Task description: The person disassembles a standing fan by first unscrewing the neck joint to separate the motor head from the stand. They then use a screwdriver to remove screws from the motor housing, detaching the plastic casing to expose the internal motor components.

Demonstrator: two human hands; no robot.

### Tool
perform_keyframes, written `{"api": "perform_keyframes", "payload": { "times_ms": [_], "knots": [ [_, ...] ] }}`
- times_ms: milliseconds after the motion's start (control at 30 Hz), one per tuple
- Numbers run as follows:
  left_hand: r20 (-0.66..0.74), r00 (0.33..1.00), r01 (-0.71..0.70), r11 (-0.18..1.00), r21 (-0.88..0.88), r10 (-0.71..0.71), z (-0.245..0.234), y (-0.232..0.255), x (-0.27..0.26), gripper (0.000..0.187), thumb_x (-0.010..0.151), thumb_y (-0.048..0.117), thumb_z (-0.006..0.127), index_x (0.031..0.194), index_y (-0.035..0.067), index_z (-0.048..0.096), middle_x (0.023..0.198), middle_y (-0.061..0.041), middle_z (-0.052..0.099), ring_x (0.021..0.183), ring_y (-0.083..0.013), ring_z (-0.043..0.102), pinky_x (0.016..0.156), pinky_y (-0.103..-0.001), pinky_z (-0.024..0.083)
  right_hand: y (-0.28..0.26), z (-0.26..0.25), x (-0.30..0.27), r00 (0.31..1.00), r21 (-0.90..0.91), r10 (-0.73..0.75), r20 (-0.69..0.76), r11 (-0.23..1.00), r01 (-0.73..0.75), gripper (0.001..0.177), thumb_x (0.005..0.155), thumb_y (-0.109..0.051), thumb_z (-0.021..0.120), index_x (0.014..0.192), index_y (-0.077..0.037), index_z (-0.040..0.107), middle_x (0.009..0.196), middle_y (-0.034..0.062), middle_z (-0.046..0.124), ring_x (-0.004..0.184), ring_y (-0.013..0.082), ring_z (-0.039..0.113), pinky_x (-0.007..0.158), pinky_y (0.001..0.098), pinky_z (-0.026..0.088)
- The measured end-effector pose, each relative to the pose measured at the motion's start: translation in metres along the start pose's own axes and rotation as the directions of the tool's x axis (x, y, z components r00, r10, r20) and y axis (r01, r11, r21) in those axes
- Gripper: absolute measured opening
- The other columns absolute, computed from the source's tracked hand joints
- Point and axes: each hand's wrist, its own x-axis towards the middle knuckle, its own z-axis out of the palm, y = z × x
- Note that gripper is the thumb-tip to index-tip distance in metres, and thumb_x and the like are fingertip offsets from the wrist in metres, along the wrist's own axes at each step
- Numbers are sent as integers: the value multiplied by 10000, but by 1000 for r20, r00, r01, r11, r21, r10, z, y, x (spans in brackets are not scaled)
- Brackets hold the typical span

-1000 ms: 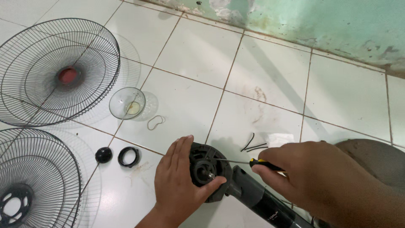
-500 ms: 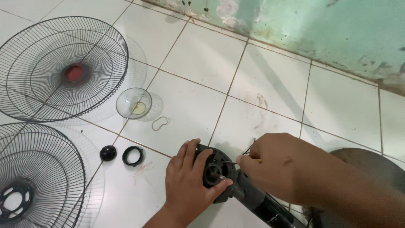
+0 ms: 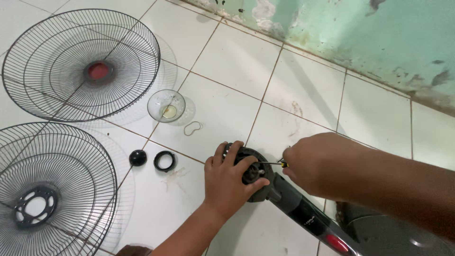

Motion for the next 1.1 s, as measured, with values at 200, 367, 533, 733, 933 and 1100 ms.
{"api": "perform_keyframes", "payload": {
  "times_ms": [200, 367, 533, 733, 933, 1100],
  "knots": [
    [-38, 999, -3, 1000, -18, 2, 1, -3, 1, 560, 679, 604, 839, 1059, 199, 766, 1387, -120, 568, 1306, -413, 429, 953, -559, 373, 8, 4, 12, 893, -457, -409, -189, 841, 289, 223, 860, -117, 675, 1057, -37, 609, 921, 97, 661, 908, 291, 681, 785, 413, 571],
    [-80, 997, -21, 1000, 12, 22, 5, 1, -3, 548, 683, 588, 832, 1065, 203, 760, 1391, -83, 583, 1315, -393, 441, 973, -558, 375, -9, 13, -3, 943, 83, -15, -334, 996, 45, 275, 957, -266, 616, 1141, -68, 565, 910, 115, 700, 881, 285, 706, 808, 420, 569],
    [-40, 999, -4, 999, 39, 5, 3, 3, -2, 539, 683, 599, 831, 1053, 213, 760, 1391, -93, 568, 1315, -394, 436, 949, -562, 373, -12, 21, -13, 875, 571, 269, -403, 821, 11, 366, 1001, -446, 538, 1078, -90, 582, 822, 137, 732, 806, 306, 723, 788, 455, 558],
    [-26, 1000, -14, 995, 103, 17, 3, 5, -3, 561, 686, 601, 833, 1087, 217, 750, 1426, -100, 546, 1326, -399, 424, 957, -566, 374, -7, 46, -15, 792, 581, 303, -530, 810, 79, 344, 1047, -399, 470, 1057, -66, 555, 760, 133, 705, 784, 356, 693, 740, 478, 532],
    [113, 993, 15, 995, 100, -26, -7, 12, 2, 604, 660, 566, 845, 1144, 223, 733, 1456, -124, 495, 1373, -423, 349, 1014, -594, 326, 3, 65, 0, 620, 538, 190, -761, 719, 440, 339, 956, -383, 560, 1070, -65, 585, 916, 152, 699, 835, 333, 691, 716, 438, 530],
    [363, 929, 103, 992, -71, -71, -31, 2, 21, 594, 702, 451, 802, 1251, 238, 723, 1534, -142, 446, 1429, -436, 300, 1109, -556, 236, 6, 66, -10, 569, 421, 105, -815, 783, 459, 385, 959, -394, 558, 1140, -55, 585, 907, 173, 704, 822, 351, 688, 704, 448, 523]
  ]
}}
